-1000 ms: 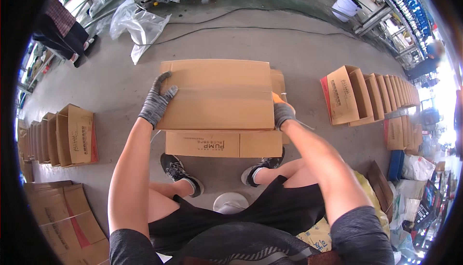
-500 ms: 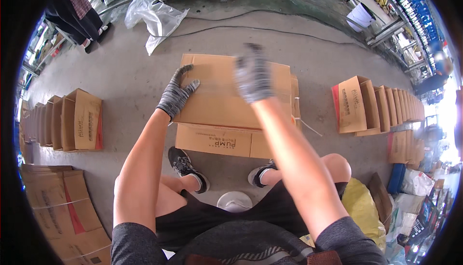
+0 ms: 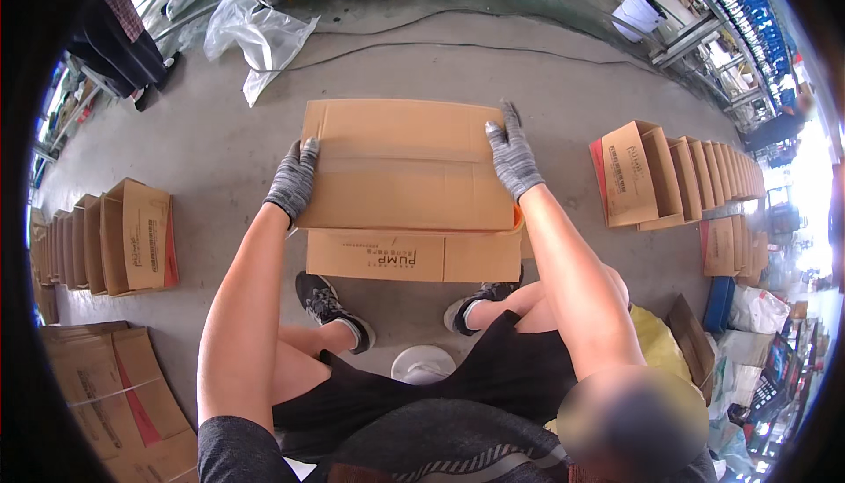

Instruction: The person is using a tape dispenser to seal cardboard boxes and arranging them in a row.

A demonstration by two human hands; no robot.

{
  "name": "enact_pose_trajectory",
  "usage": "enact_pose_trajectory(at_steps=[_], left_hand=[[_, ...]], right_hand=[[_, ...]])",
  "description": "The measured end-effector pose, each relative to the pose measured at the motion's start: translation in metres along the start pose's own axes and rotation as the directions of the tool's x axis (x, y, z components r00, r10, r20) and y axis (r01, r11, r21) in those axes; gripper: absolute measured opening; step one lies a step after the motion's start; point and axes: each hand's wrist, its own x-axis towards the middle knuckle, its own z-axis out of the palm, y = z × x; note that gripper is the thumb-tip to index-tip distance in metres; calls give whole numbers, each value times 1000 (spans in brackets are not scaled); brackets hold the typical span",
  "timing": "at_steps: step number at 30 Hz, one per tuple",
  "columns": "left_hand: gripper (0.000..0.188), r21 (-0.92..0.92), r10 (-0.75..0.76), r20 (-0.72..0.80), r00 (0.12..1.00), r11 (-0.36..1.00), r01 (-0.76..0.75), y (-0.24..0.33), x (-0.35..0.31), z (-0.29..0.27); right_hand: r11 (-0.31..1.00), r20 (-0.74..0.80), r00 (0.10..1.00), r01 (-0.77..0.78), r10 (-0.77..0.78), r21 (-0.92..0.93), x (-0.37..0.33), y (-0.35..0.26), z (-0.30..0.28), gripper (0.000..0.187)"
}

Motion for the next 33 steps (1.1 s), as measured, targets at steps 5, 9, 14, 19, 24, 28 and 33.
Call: enact_pose_trajectory(at_steps=[5, 9, 14, 19, 24, 28, 33], left_hand=[[74, 380, -6, -26, 1000, 925, 16, -13, 13, -15], [79, -384, -124, -89, 988, 920, 81, 23, 2, -70], [75, -818, 509, 114, 853, 535, -210, 96, -30, -57], [87, -423, 817, 245, 522, 574, -701, 214, -97, 48], [76, -41, 871, 316, 375, 408, -912, 268, -53, 170], [69, 499, 578, 529, 622, 382, -778, 272, -40, 269], [64, 242, 293, 770, 567, 689, -683, 221, -53, 240]], right_hand=[[112, 491, 580, -712, 650, 693, -10, -31, -10, 67], [-20, 282, 900, -292, 334, 956, 12, -55, -70, 77], [251, 222, 869, -357, 442, 900, 40, -43, -196, 81], [345, 181, 852, -381, 491, 858, -13, 4, -303, 72], [587, -285, 667, -280, 688, 760, -114, 40, -356, 61], [532, -370, 383, -637, 846, 557, -209, 108, -326, 43], [479, -163, 459, -750, 874, 457, -263, 161, -257, 47]])
